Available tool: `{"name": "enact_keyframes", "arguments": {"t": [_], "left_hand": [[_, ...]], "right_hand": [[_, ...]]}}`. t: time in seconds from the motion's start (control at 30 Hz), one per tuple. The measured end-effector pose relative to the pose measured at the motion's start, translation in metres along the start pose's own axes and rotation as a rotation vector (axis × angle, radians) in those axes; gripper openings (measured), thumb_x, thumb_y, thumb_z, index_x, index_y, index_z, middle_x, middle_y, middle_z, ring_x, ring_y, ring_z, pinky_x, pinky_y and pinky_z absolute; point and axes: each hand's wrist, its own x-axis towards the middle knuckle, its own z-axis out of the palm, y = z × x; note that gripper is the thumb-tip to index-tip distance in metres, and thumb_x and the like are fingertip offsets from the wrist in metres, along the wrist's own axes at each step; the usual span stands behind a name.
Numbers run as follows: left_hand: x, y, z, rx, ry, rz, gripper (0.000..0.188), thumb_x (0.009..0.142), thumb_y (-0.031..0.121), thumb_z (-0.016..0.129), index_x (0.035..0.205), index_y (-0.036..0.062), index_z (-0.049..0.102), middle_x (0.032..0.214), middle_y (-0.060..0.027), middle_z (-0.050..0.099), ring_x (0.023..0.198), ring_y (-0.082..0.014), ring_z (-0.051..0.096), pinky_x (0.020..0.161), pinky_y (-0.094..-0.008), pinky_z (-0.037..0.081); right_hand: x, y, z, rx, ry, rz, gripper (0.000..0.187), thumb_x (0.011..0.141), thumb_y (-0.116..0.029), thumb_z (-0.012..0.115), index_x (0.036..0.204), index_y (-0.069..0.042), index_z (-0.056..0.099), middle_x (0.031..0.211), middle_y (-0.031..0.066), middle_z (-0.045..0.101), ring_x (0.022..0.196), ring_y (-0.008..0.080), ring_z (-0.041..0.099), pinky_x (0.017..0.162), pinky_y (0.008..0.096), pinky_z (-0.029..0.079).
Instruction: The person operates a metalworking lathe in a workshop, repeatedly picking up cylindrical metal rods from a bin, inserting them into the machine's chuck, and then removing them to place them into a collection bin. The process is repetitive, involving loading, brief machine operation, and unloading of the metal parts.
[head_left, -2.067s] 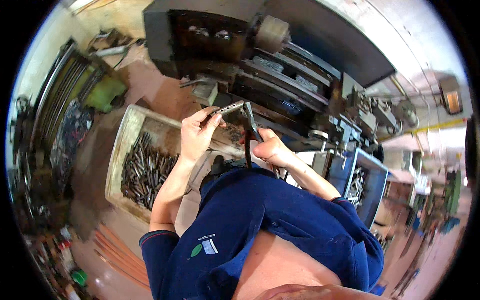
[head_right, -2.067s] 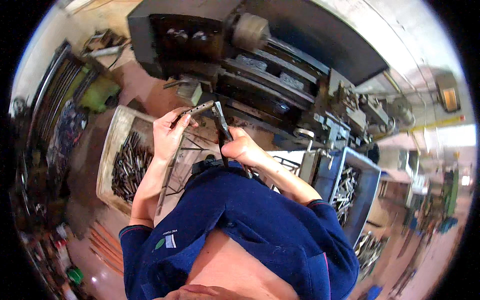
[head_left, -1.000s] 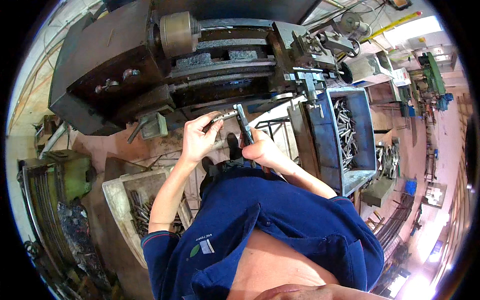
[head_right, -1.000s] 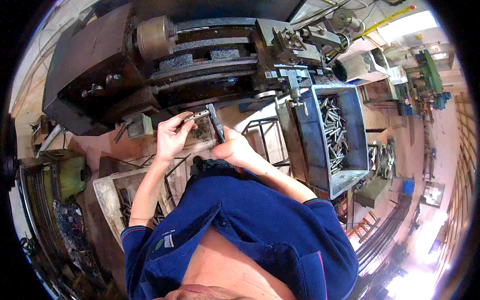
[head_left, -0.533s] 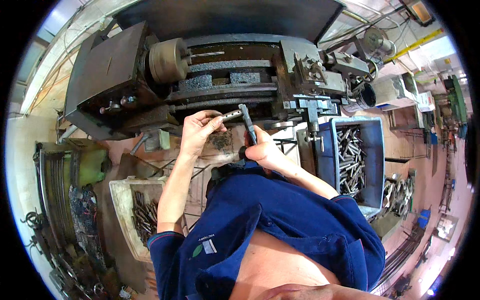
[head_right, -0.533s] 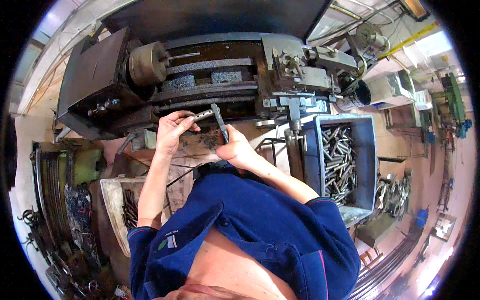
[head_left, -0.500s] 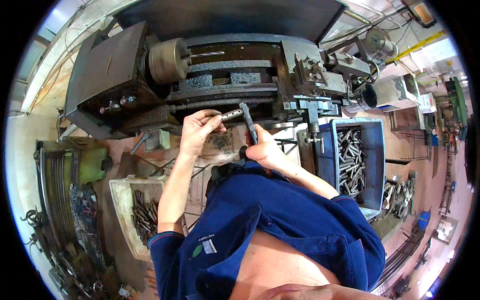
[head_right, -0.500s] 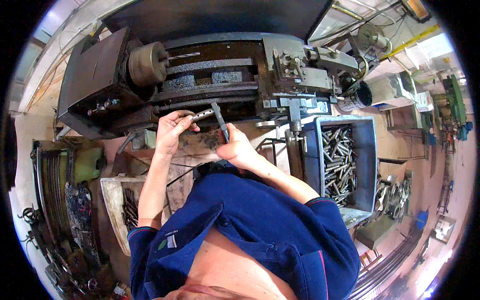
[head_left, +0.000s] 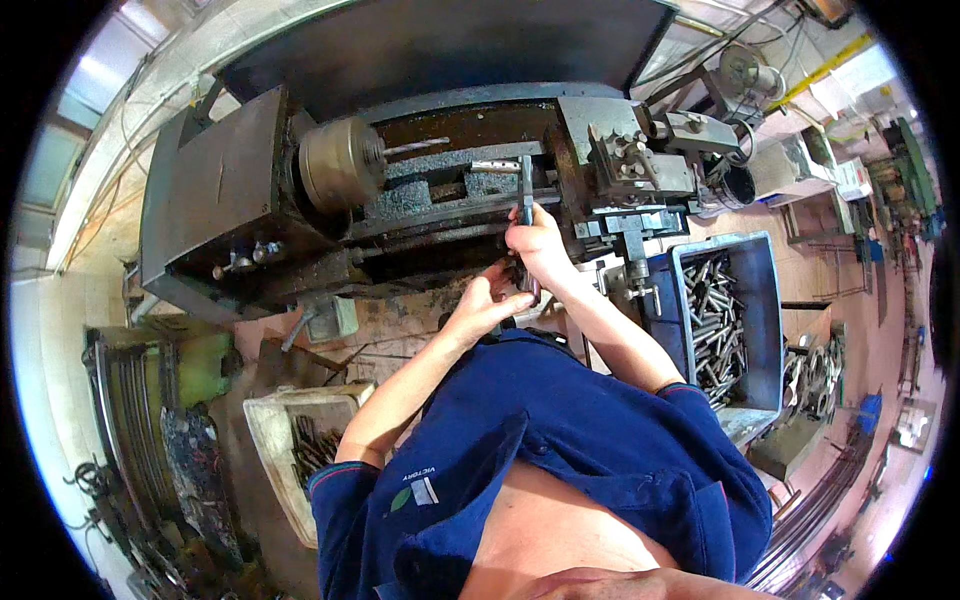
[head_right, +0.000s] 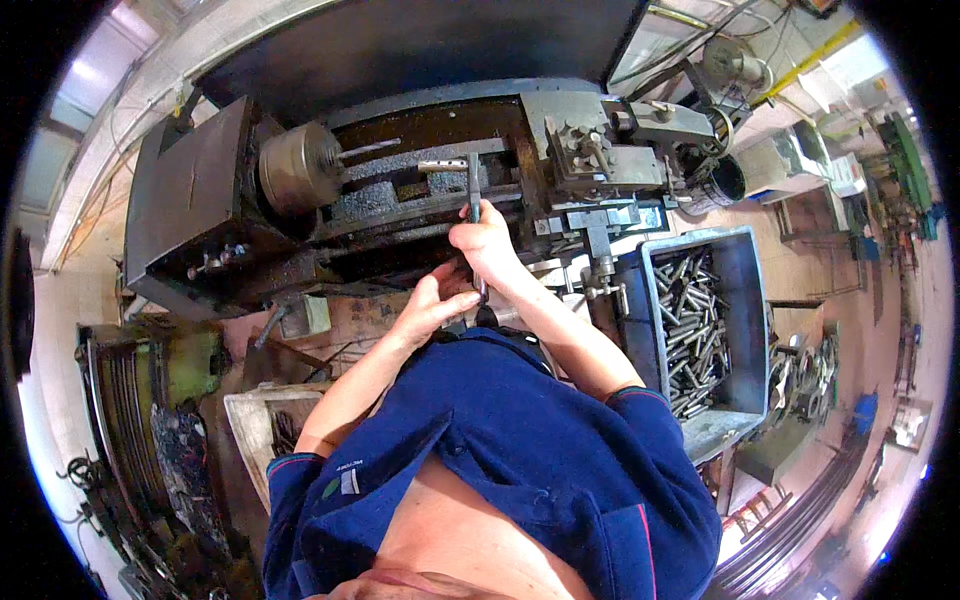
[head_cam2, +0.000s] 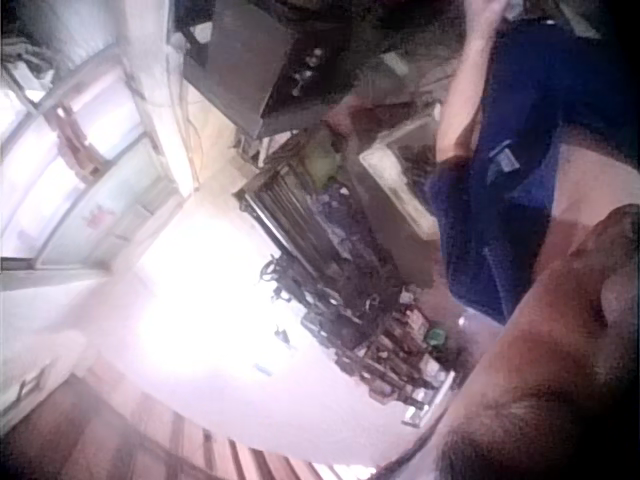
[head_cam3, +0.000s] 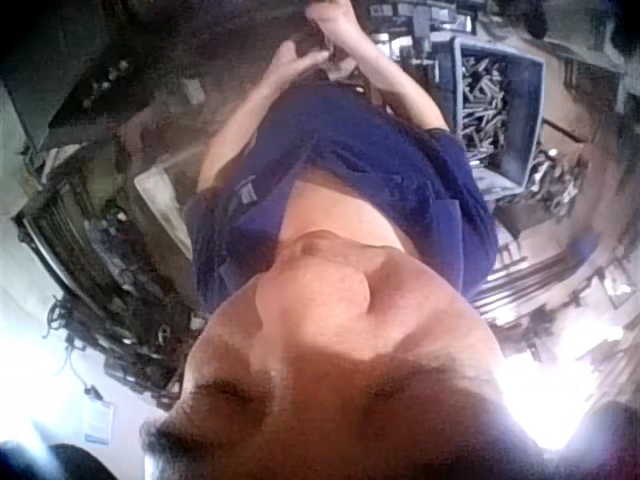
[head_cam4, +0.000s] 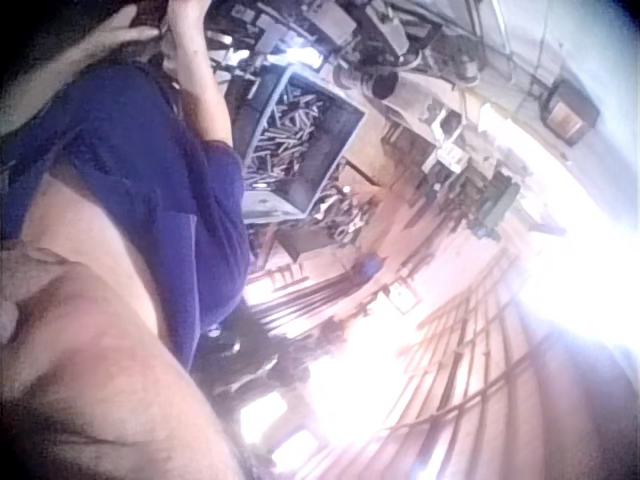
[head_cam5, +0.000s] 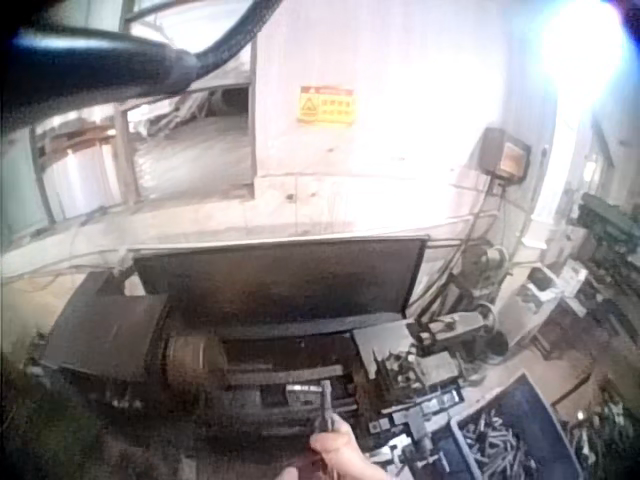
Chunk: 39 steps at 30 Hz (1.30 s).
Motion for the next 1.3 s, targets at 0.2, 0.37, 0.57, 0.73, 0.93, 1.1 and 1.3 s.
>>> {"name": "enact_keyframes", "arguments": {"t": [0.2,0.37,0.57,0.73,0.93,1.1,1.3], "left_hand": [[0.032,0.009,-0.02,-0.172,-0.148,-0.041,0.052,0.071,-0.002,0.062,0.119,-0.0019,0.041,0.108,-0.0089,0.052,0.098,-0.0175,0.054,0.087,-0.0298,0.045],[0.046,0.018,-0.019,-0.234,-0.125,-0.11,0.042,0.07,-0.002,0.061,0.109,-0.0019,0.047,0.098,-0.0061,0.054,0.093,-0.0172,0.057,0.085,-0.0285,0.045],[0.048,0.013,-0.021,-0.285,-0.151,-0.042,0.04,0.068,0.004,0.065,0.105,-0.0014,0.048,0.093,-0.0049,0.054,0.088,-0.017,0.059,0.083,-0.028,0.046],[0.051,0.004,-0.025,-0.307,-0.125,0.019,0.04,0.067,0.007,0.066,0.102,-0.0006,0.049,0.092,-0.0044,0.053,0.087,-0.0151,0.057,0.08,-0.0264,0.046],[0.054,-0.004,-0.041,-0.233,-0.099,0.014,0.052,0.066,0.01,0.071,0.108,-0.0031,0.044,0.1,-0.0069,0.052,0.094,-0.017,0.053,0.085,-0.0294,0.044],[0.038,0.008,-0.055,-0.232,0.001,-0.01,0.047,0.065,0.008,0.072,0.104,-0.0019,0.048,0.094,-0.0051,0.054,0.091,-0.0152,0.053,0.083,-0.0285,0.043],[0.03,0.014,-0.065,-0.203,0.044,0.012,0.046,0.061,0.005,0.073,0.101,-0.001,0.051,0.094,-0.0043,0.056,0.089,-0.0143,0.053,0.08,-0.0273,0.042]], "right_hand": [[0.022,-0.006,0.019,-0.152,0.098,-0.087,0.019,0.063,-0.006,0.057,0.079,-0.003,0.046,0.066,0.0007,0.046,0.062,0.0097,0.041,0.052,0.0257,0.036],[0.037,-0.019,0.013,-0.175,0.078,0.002,0.016,0.064,-0.009,0.057,0.076,-0.004,0.047,0.064,0.0005,0.046,0.06,0.0102,0.042,0.051,0.0271,0.037],[0.042,-0.021,0.017,-0.173,0.055,0.05,0.016,0.064,-0.011,0.058,0.075,-0.005,0.048,0.064,-0.0001,0.046,0.059,0.0095,0.042,0.052,0.0262,0.035],[0.041,-0.028,0.027,-0.204,0.039,0.032,0.016,0.064,-0.011,0.058,0.074,-0.005,0.049,0.064,0.0012,0.047,0.061,0.0117,0.044,0.054,0.0273,0.037],[0.055,-0.017,0.04,-0.379,0.027,-0.007,0.018,0.062,-0.012,0.059,0.074,-0.001,0.05,0.065,0.0075,0.051,0.063,0.0169,0.048,0.059,0.0307,0.041],[0.062,-0.01,0.068,-0.455,-0.013,-0.011,0.023,0.061,-0.014,0.06,0.075,0.001,0.051,0.066,0.0132,0.053,0.065,0.021,0.053,0.06,0.0337,0.043],[0.052,-0.026,0.084,-0.355,-0.021,0.127,0.022,0.06,-0.014,0.058,0.074,0.001,0.049,0.065,0.0107,0.052,0.066,0.02,0.051,0.061,0.0324,0.043]]}}
